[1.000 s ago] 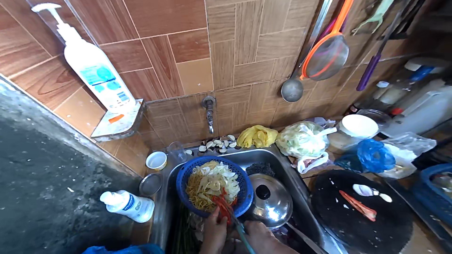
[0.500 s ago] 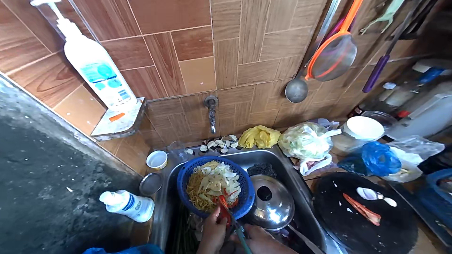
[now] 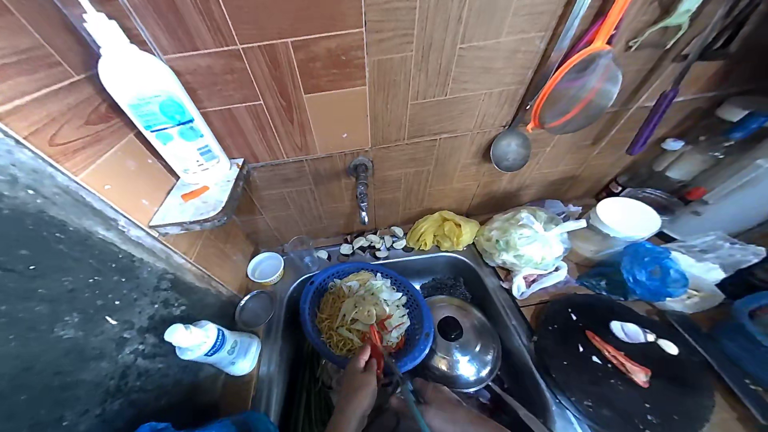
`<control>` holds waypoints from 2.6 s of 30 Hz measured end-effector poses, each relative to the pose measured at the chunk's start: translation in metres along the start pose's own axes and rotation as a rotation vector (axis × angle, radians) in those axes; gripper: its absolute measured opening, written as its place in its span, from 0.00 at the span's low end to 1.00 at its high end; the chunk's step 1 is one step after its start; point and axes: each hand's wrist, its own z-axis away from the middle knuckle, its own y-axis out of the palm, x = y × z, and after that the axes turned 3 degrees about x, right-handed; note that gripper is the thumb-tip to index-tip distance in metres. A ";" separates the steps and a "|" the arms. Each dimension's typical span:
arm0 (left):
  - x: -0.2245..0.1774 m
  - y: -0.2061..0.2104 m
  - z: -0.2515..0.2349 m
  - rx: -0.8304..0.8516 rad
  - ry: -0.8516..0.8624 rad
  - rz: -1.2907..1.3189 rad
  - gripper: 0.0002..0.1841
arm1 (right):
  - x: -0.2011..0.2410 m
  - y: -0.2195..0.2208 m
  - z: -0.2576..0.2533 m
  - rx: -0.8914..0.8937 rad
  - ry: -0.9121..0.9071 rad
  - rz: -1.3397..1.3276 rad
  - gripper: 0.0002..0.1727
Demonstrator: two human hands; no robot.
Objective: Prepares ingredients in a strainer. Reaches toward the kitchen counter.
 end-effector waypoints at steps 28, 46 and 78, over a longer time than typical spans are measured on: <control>-0.003 0.018 -0.009 -0.352 -0.011 0.498 0.21 | 0.008 0.015 0.015 -0.027 0.029 0.017 0.50; -0.016 0.026 -0.004 -0.451 -0.049 0.702 0.20 | 0.008 0.007 0.006 -0.100 0.033 0.137 0.27; 0.003 0.025 -0.005 -0.210 0.136 0.128 0.22 | 0.000 -0.018 0.003 -0.015 -0.004 0.072 0.48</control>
